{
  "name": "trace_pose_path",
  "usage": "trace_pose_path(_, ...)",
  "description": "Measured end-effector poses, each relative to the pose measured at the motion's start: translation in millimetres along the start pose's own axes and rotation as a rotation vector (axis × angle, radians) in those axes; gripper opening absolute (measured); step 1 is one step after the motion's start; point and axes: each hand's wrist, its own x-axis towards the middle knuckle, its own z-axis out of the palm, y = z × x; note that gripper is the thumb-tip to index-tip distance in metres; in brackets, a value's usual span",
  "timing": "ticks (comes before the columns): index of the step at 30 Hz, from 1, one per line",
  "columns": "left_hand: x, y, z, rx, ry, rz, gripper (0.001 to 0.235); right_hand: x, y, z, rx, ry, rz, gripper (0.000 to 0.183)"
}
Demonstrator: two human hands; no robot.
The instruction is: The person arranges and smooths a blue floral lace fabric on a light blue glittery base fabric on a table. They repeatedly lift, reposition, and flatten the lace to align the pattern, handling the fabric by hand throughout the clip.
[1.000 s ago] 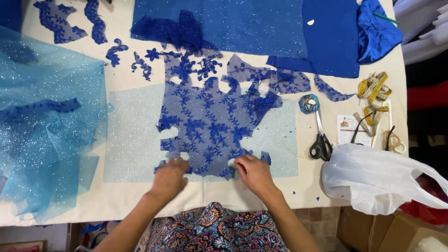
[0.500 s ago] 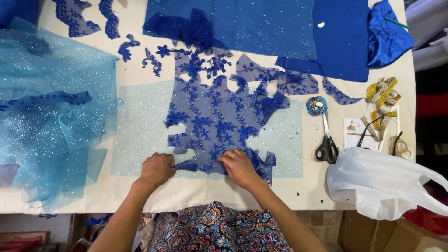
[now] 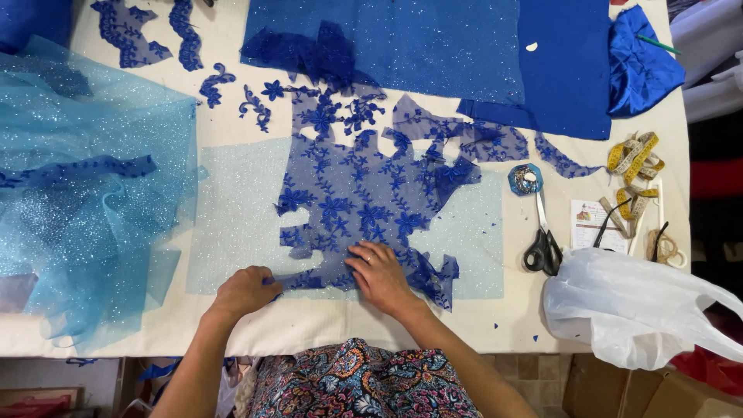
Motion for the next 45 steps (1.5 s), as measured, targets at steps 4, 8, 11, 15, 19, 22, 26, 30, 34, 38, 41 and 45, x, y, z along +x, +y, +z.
trace_pose_path(4, 9.6, -8.3, 5.2, -0.04, 0.014, -0.069, 0.033, -22.4, 8.2, -3.5, 0.086, -0.051, 0.026, 0.024)
trace_pose_path(8, 10.3, -7.6, 12.3, -0.009, 0.118, -0.122, 0.034, -65.2, 42.0, -17.1, 0.368, 0.066, 0.427, 0.034)
trace_pose_path(11, 8.1, -6.9, 13.6, -0.016, 0.141, -0.133, 0.032, -86.9, 44.5, -39.1, 0.322, 0.166, 0.574, 0.023)
trace_pose_path(15, 12.9, -16.4, 17.0, -0.004, 0.147, -0.125, 0.031, -94.8, 28.0, -51.2, 0.31, 0.173, 0.595, 0.018)
trace_pose_path(19, 13.6, -21.6, 19.7, -0.018, 0.167, -0.122, 0.025, -82.9, 9.1, -56.3, 0.361, 0.163, 0.56, 0.014)
trace_pose_path(22, 7.6, -16.7, 13.6, -0.048, 0.159, -0.113, 0.025, -68.2, 6.5, -68.1, 0.363, 0.037, 0.594, 0.015)
trace_pose_path(26, -10.2, -0.3, -0.5, -0.111, 0.135, -0.112, 0.027, -73.5, 28.7, -66.5, 0.212, -0.252, 0.672, 0.028)
trace_pose_path(30, -2.9, -5.6, 8.0, -0.144, 0.136, -0.111, 0.025, -86.2, 48.9, -67.7, 0.212, -0.224, 0.689, 0.03)
trace_pose_path(34, -4.9, -2.0, 6.5, -0.121, 0.136, -0.136, 0.027, -68.7, 30.6, -103.6, 0.094, -0.171, 0.91, 0.032)
trace_pose_path(38, 0.5, -6.7, 12.3, -0.189, 0.133, -0.111, 0.026, -67.6, 18.1, -106.1, 0.074, -0.342, 1.069, 0.048)
trace_pose_path(41, 27.5, -28.8, 34.1, -0.287, 0.118, -0.081, 0.031, -90.3, 40.6, -82.6, 0.175, -0.374, 1.136, 0.022)
trace_pose_path(45, 32.2, -31.9, 38.8, -0.268, 0.083, -0.082, 0.033, -92.7, 67.1, -100.5, 0.212, -0.225, 1.279, 0.017)
